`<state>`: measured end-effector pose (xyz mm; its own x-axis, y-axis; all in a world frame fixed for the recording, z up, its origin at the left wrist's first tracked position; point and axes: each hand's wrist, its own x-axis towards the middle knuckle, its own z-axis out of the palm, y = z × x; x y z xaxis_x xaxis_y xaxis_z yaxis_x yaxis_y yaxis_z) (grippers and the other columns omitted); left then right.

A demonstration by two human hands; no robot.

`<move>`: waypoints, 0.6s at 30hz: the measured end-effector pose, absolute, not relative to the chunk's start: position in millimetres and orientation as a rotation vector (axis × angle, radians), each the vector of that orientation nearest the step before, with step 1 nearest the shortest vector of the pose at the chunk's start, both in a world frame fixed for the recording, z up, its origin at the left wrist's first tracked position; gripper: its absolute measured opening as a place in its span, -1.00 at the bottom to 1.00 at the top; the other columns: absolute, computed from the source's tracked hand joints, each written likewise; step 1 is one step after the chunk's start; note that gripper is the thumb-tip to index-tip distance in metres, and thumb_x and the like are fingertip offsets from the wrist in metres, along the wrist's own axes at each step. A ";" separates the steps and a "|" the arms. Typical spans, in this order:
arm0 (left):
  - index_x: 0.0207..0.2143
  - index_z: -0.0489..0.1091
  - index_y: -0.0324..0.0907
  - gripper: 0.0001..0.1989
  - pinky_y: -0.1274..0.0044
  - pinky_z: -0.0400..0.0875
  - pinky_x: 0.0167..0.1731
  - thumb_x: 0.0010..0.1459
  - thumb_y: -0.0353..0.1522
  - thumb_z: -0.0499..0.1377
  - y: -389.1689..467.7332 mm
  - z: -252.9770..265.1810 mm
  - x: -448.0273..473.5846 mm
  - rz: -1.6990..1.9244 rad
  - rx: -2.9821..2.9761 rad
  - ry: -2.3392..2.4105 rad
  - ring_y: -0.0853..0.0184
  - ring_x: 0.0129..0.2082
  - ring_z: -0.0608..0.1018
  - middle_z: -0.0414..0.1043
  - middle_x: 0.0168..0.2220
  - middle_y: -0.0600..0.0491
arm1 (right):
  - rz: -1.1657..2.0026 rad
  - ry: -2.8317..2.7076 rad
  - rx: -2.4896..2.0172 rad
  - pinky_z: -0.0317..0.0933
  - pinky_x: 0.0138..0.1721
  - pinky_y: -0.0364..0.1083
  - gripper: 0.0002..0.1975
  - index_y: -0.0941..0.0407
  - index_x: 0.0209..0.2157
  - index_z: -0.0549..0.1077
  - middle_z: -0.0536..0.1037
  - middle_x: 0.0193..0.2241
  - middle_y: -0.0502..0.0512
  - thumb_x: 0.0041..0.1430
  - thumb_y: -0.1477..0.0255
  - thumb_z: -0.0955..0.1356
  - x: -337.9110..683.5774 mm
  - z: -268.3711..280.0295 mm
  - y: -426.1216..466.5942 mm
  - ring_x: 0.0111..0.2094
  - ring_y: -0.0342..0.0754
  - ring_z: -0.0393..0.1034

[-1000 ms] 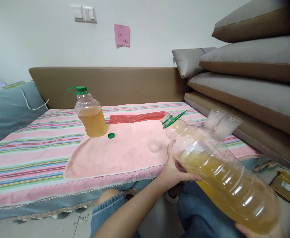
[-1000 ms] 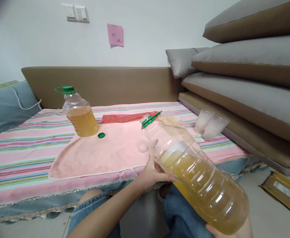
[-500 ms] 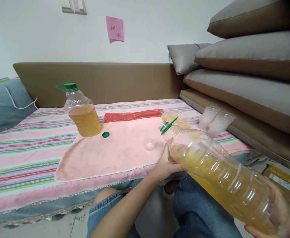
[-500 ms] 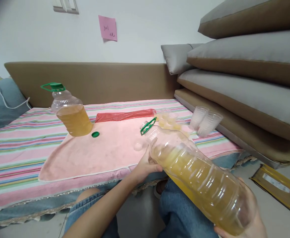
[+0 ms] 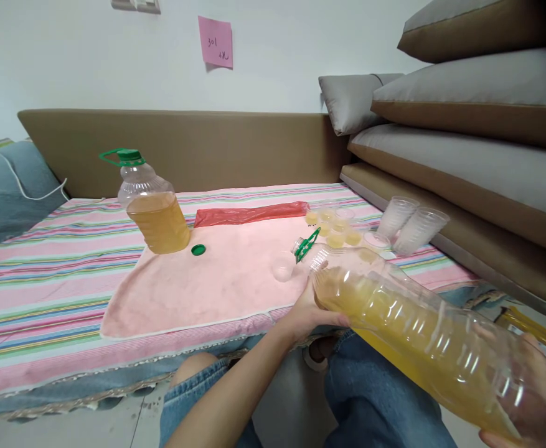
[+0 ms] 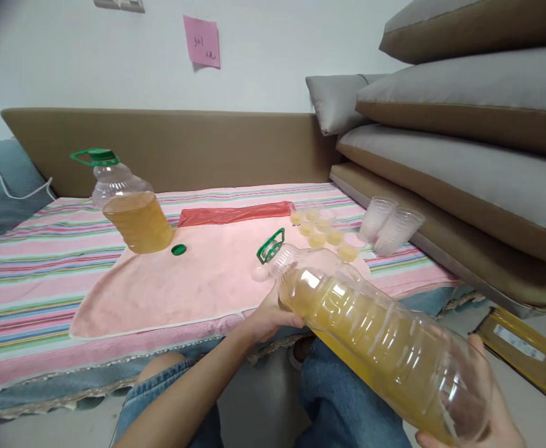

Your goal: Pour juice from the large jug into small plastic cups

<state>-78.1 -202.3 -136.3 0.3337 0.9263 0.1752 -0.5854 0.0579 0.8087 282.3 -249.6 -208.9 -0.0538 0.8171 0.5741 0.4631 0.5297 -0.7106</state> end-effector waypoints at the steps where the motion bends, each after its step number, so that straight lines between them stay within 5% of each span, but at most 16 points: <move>1: 0.17 0.23 -0.09 0.02 0.12 0.10 0.24 -0.40 -0.40 0.54 -202.5 -136.6 -78.5 1.198 0.932 0.446 -0.09 0.29 0.24 0.30 0.19 -0.15 | 0.434 -1.689 -1.070 0.31 -0.09 0.40 0.44 -0.29 0.32 0.11 0.40 0.08 0.15 -0.72 0.38 0.69 283.2 -208.1 -247.8 0.07 0.48 0.28; 5: 0.15 0.27 -0.09 -0.05 0.15 0.20 0.19 -0.36 -0.46 0.52 -203.4 -138.4 -80.7 1.191 0.917 0.451 -0.08 0.25 0.29 0.35 0.15 -0.14 | 0.468 -1.645 -1.043 0.37 -0.24 0.36 0.38 -0.28 0.33 0.10 0.37 0.12 0.16 -0.62 0.36 0.67 268.5 -198.0 -249.6 0.00 0.47 0.34; 18: 0.18 0.22 -0.04 -0.05 0.37 0.49 -0.21 -0.31 -0.32 0.50 -204.0 -144.4 -88.2 1.075 0.879 0.575 0.07 -0.03 0.53 0.42 0.06 -0.11 | 0.491 -1.479 -1.136 0.39 -0.27 0.31 0.16 -0.19 0.36 0.07 0.29 0.19 0.18 -0.26 0.04 0.61 205.3 -168.3 -274.9 0.05 0.41 0.32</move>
